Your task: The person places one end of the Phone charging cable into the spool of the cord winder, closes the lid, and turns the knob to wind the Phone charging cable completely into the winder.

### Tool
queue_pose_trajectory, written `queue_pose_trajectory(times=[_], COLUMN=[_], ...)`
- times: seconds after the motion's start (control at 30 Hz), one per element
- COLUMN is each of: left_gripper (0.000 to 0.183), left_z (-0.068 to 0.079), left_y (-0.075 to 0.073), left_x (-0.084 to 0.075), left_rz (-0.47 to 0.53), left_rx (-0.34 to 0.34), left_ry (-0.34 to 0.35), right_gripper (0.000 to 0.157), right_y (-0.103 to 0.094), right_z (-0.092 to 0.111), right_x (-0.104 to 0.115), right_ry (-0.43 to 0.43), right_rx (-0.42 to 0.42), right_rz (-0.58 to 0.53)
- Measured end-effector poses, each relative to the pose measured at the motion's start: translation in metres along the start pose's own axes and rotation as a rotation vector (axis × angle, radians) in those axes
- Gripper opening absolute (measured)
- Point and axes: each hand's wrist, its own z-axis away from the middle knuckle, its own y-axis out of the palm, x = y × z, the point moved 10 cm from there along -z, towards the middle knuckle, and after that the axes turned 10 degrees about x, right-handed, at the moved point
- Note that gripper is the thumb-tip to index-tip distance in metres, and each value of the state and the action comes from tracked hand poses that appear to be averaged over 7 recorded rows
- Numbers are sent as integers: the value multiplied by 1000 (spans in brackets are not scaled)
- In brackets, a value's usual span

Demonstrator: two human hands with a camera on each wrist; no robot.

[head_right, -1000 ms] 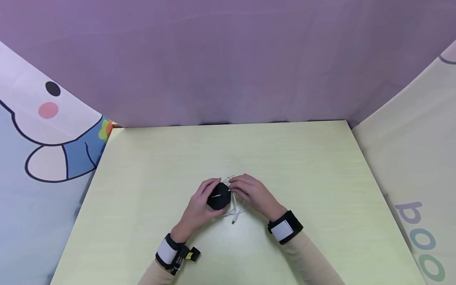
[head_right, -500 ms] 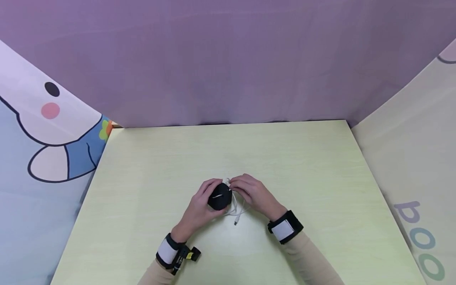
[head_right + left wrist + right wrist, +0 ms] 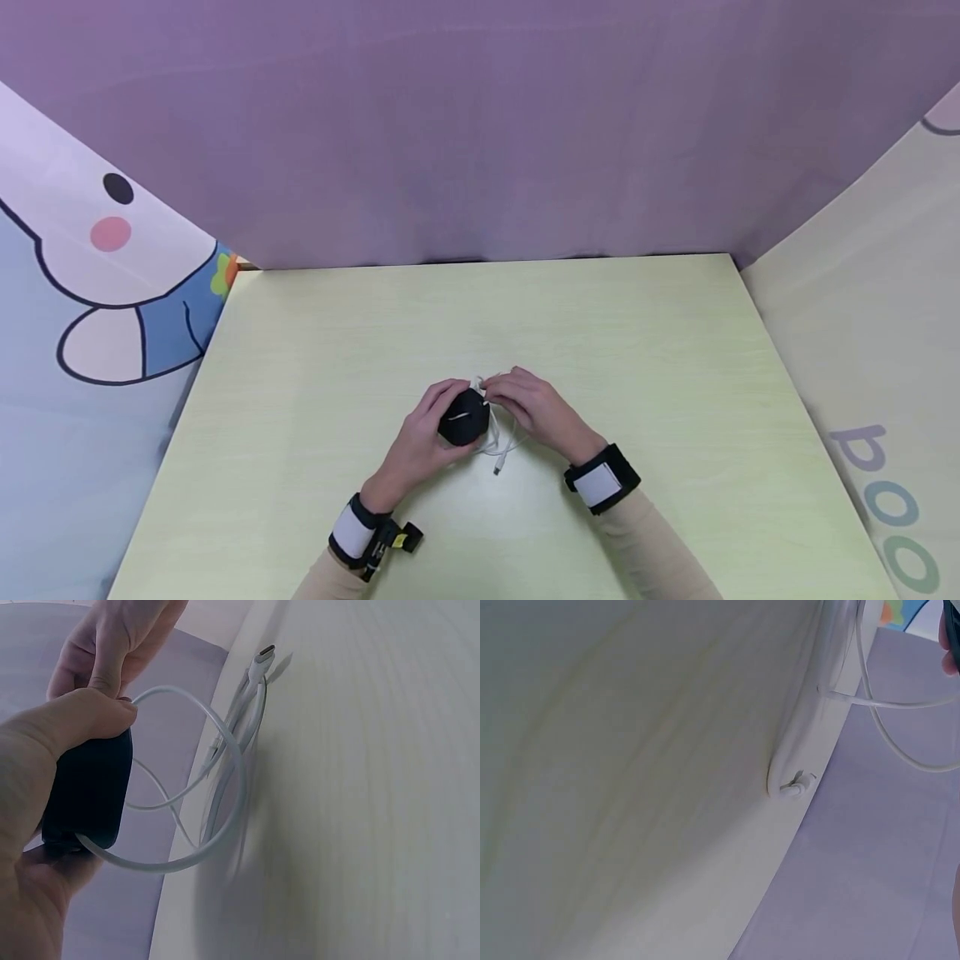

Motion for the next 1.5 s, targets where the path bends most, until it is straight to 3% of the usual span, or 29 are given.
queue_pose_trajectory(times=[0.8,1.1,1.5], left_gripper=[81,82,80], left_z=[1,2,1], left_y=[6,4,4], left_x=[-1,0,-1], left_rz=[-14,0,-1], left_rx=[53,54,35], left_ry=[13,-3,3], right_gripper=[27,24,28], right_y=[2,0,-2], right_z=[2,4,6], right_x=[-6,-10,-8], right_ry=[61,65,30], right_rx=[111,108,44], right_rz=[-76,-102,-74])
